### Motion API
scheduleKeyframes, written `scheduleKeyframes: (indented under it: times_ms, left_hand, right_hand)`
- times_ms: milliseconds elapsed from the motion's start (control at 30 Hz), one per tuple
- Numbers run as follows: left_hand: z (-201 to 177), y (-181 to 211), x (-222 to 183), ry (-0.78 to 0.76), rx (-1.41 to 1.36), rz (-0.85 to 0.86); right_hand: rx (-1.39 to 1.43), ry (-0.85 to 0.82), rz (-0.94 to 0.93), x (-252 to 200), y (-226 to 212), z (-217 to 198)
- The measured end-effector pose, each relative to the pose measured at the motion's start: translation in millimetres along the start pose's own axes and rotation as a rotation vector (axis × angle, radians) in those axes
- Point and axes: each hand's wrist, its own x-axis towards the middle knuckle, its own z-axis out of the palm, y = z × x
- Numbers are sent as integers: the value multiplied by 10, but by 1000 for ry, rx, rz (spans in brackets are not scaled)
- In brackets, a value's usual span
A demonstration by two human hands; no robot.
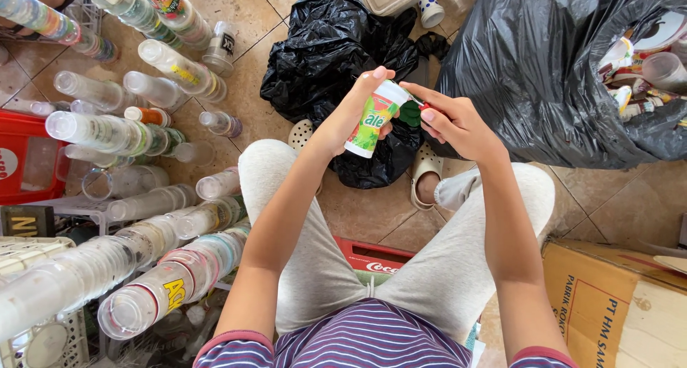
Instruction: Removing lids and labels from plastic cups using a utility knife for recycling
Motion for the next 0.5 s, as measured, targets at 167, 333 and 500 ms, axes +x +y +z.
scheduleKeyframes:
  times_ms: [167,333,500]
  left_hand:
    - [5,-5,31,19,-5,-36]
    - [-36,-113,102,31,-15,-1]
    - [-40,-149,189,77,-59,18]
  right_hand:
    - [99,-19,87,11,51,-60]
    - [108,-15,127,100,-52,-49]
    - [105,92,102,93,41,16]
